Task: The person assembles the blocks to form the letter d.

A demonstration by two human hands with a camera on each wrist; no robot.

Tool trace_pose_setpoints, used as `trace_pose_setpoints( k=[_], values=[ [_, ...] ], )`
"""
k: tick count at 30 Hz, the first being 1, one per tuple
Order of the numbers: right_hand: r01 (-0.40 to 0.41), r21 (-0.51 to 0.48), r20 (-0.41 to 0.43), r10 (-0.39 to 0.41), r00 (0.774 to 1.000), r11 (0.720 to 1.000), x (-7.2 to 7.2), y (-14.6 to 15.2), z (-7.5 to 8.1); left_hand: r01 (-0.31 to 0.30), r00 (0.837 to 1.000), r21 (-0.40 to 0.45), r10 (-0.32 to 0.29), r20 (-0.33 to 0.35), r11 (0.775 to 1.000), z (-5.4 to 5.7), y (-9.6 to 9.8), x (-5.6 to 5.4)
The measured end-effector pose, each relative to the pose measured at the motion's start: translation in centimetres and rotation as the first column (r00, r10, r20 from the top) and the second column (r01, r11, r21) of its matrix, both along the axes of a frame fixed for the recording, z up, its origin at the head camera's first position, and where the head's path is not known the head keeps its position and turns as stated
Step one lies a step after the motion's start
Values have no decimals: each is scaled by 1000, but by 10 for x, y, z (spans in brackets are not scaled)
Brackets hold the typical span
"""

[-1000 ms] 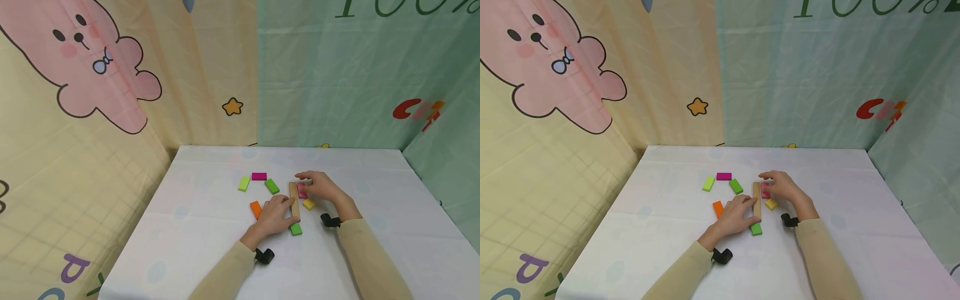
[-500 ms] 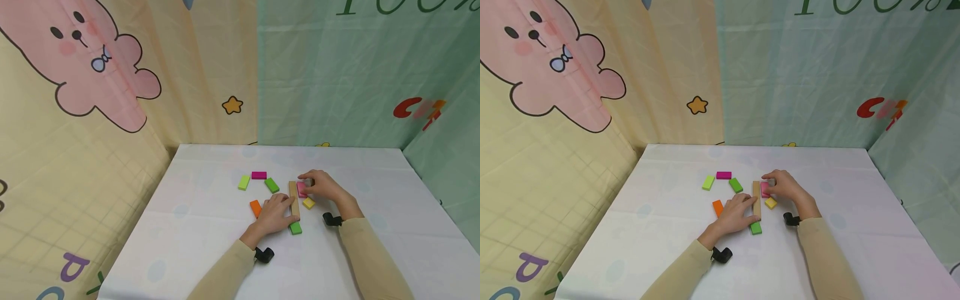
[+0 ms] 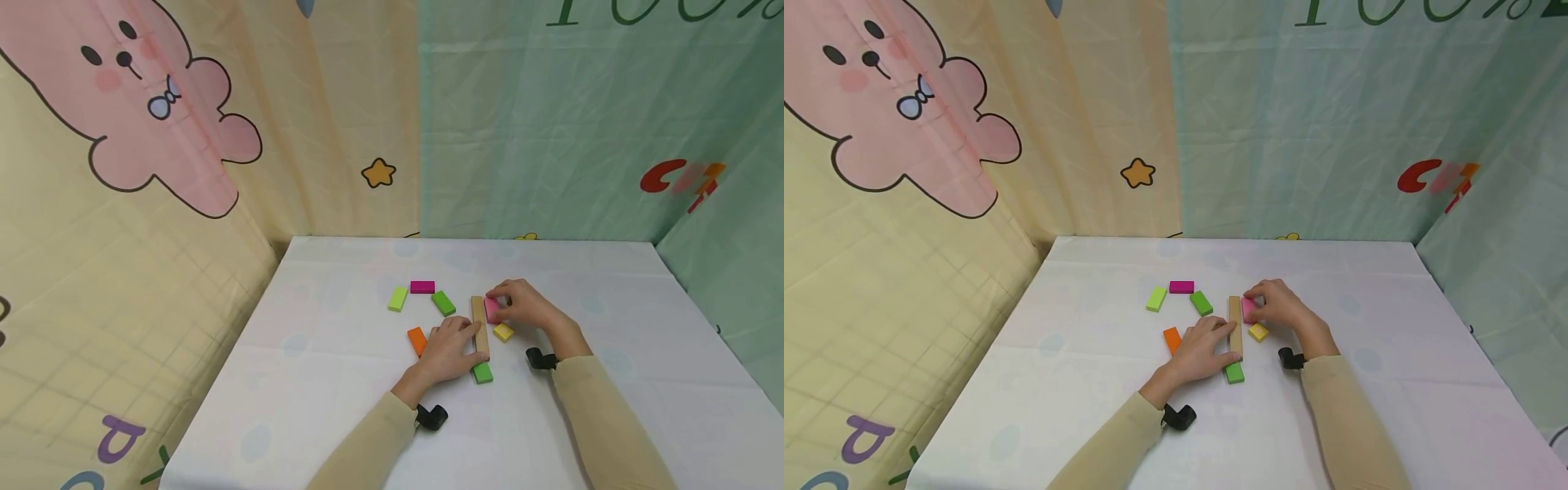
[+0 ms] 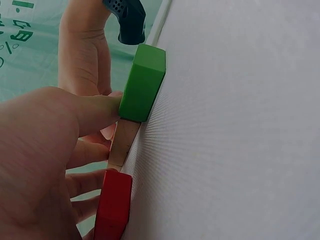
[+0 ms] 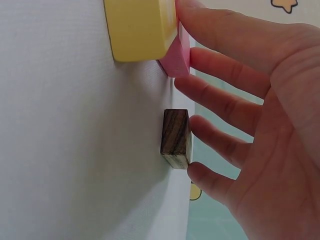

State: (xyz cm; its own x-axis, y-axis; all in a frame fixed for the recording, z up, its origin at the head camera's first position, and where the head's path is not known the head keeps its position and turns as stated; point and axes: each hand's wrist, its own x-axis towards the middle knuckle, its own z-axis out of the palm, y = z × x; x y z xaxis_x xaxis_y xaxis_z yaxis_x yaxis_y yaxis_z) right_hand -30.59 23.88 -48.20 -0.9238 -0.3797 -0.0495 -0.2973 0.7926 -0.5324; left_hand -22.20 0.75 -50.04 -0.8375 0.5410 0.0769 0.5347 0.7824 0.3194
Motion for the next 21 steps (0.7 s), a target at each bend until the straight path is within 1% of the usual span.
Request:
trace_pose_setpoints(
  k=[5, 12, 21],
  values=[
    [6, 12, 4, -6, 1000, 1000, 0, -3, 0, 0, 1000, -2, 0, -1, 1000, -1, 0, 1],
    [17, 1, 16, -17, 1000, 1000, 2, -6, 5, 7, 1000, -11, -7, -9, 1000, -1, 0, 0],
    [38, -60, 50, -35, 998, 997, 4, -7, 7, 7, 1000, -9, -7, -11, 1000, -2, 1, 0]
  ],
)
